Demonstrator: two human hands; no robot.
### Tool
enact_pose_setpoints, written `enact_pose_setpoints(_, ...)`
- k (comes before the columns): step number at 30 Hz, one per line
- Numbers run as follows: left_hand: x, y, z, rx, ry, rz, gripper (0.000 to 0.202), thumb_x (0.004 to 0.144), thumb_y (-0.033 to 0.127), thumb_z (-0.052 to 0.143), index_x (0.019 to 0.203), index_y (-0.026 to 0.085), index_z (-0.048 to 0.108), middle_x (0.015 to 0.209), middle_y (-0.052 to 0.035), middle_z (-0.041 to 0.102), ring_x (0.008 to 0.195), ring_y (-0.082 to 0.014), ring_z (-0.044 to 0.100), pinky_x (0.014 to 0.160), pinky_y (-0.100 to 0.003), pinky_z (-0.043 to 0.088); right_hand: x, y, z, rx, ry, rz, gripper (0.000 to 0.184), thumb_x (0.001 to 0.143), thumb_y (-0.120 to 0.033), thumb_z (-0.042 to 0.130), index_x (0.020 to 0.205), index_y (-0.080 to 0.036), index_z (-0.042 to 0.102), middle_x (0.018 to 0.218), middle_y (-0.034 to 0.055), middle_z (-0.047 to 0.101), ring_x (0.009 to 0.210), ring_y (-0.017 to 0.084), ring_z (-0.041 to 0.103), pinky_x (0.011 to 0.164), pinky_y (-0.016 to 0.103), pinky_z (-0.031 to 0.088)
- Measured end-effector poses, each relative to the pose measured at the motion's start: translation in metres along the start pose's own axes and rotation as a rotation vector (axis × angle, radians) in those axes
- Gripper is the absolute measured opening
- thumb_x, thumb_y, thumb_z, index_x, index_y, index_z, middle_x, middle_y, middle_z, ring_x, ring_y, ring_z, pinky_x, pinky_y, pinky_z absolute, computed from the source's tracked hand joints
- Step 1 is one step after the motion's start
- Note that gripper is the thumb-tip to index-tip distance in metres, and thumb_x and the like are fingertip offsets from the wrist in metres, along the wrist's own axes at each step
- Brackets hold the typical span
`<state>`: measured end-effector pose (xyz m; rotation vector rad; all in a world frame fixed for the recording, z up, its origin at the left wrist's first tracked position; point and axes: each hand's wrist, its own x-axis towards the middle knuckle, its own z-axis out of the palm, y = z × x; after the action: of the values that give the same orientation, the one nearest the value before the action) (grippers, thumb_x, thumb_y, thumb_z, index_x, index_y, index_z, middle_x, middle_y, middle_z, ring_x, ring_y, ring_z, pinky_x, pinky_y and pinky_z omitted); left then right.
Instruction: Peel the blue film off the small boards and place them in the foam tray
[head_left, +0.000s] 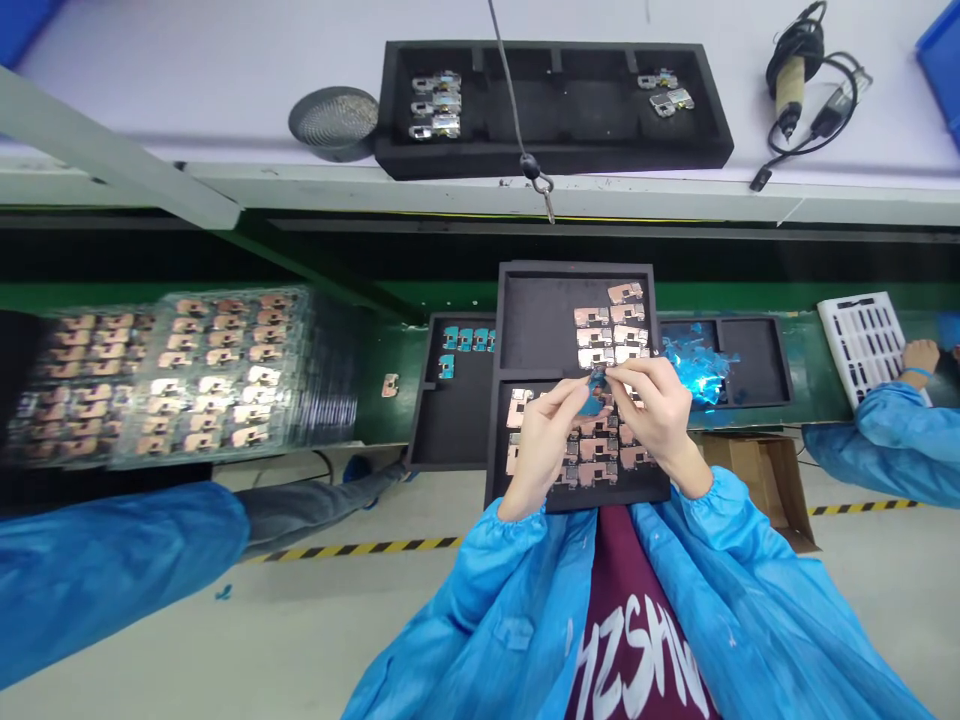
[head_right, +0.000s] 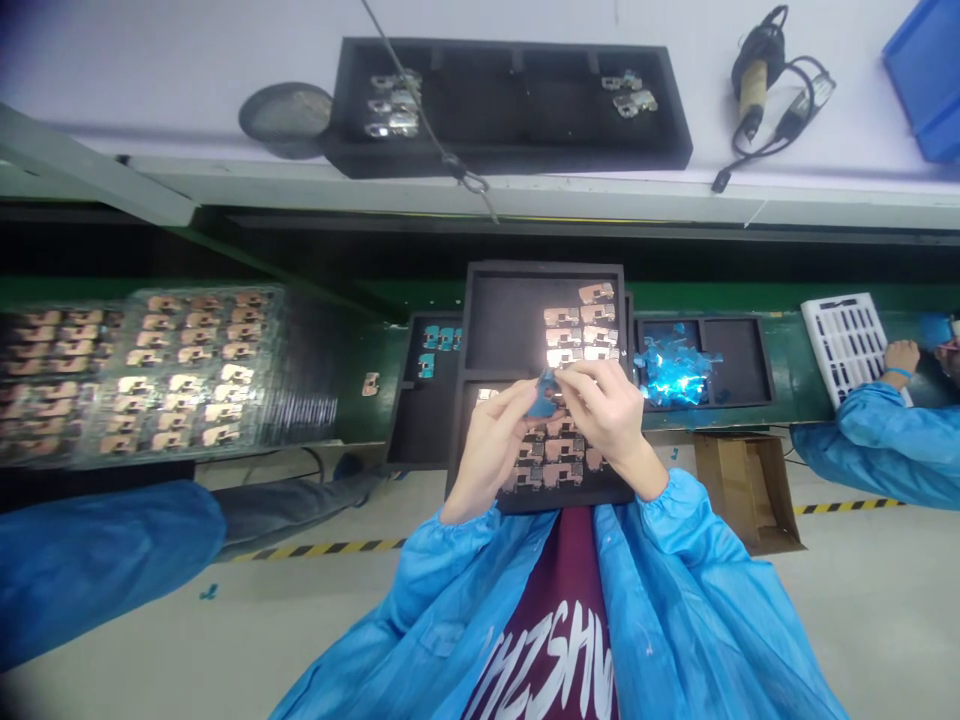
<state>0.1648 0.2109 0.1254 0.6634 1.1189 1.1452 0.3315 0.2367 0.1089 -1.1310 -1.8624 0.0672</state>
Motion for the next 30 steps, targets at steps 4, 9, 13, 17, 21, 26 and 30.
enact_pose_setpoints(4,0.001,-0.004,-0.007,-0.07,-0.04,-0.108,0.031,0.085,0.043,0.093,0.106,0.021,0.09,0.119,-0.0093,0.083,0.114,-0.027,0.076,0.092,-0.033,0.065,-0.006,0.008,-0.007,-0.111,-0.06,-0.146,0.02,0.104,-0.014,0.071,0.12,-0.025,0.077,0.102,0.0058,0.08,0.096,0.021,0.074,0.086,0.034,0.063)
enact_pose_setpoints(9,0.008,-0.012,-0.022,-0.234,-0.13,-0.293,0.034,0.086,0.032,0.095,0.116,0.019,0.085,0.118,-0.0088,0.083,0.102,-0.0217,0.078,0.092,-0.033,0.065,-0.009,0.016,-0.024,-0.106,-0.196,-0.383,0.024,0.107,-0.01,0.063,0.124,-0.021,0.076,0.111,0.0082,0.082,0.104,0.021,0.076,0.091,0.034,0.065)
enact_pose_setpoints(13,0.011,-0.013,-0.026,-0.305,-0.155,-0.32,0.032,0.089,0.031,0.093,0.117,0.018,0.082,0.115,-0.007,0.083,0.095,-0.0181,0.077,0.086,-0.029,0.066,-0.011,0.012,-0.034,-0.033,-0.297,-0.384,0.021,0.11,-0.013,0.06,0.121,-0.021,0.076,0.113,0.0084,0.082,0.109,0.021,0.075,0.095,0.036,0.067)
enact_pose_setpoints(17,0.017,-0.013,-0.025,-0.299,-0.121,-0.294,0.035,0.085,0.033,0.096,0.114,0.018,0.081,0.113,-0.0062,0.083,0.092,-0.016,0.077,0.081,-0.024,0.065,-0.018,0.009,-0.038,0.049,-0.308,-0.388,0.019,0.108,-0.01,0.062,0.118,-0.016,0.077,0.115,0.0113,0.082,0.112,0.022,0.076,0.099,0.037,0.067)
enact_pose_setpoints(21,0.024,-0.015,-0.025,-0.219,0.022,-0.25,0.037,0.078,0.029,0.098,0.107,0.019,0.078,0.105,-0.0052,0.083,0.091,-0.0168,0.079,0.082,-0.026,0.065,-0.028,0.007,-0.039,0.146,-0.317,-0.345,0.022,0.108,-0.013,0.063,0.122,-0.023,0.076,0.116,0.0079,0.083,0.113,0.022,0.079,0.097,0.037,0.068)
enact_pose_setpoints(26,0.035,-0.008,-0.035,-0.063,0.123,-0.109,0.035,0.077,0.031,0.094,0.102,0.019,0.073,0.096,-0.0041,0.08,0.079,-0.0156,0.075,0.081,-0.031,0.064,-0.053,0.015,-0.042,0.27,-0.132,-0.131,0.024,0.101,-0.011,0.064,0.118,-0.026,0.073,0.104,0.0051,0.082,0.096,0.021,0.079,0.084,0.038,0.069)
enact_pose_setpoints(30,0.071,0.009,-0.045,0.198,0.081,0.028,0.027,0.083,0.034,0.087,0.104,0.02,0.077,0.097,-0.0053,0.079,0.076,-0.0156,0.07,0.076,-0.031,0.062,-0.088,0.084,-0.041,0.242,0.09,0.574,0.011,0.1,-0.03,0.069,0.109,-0.022,0.071,0.101,0.0064,0.077,0.091,0.022,0.075,0.075,0.036,0.065)
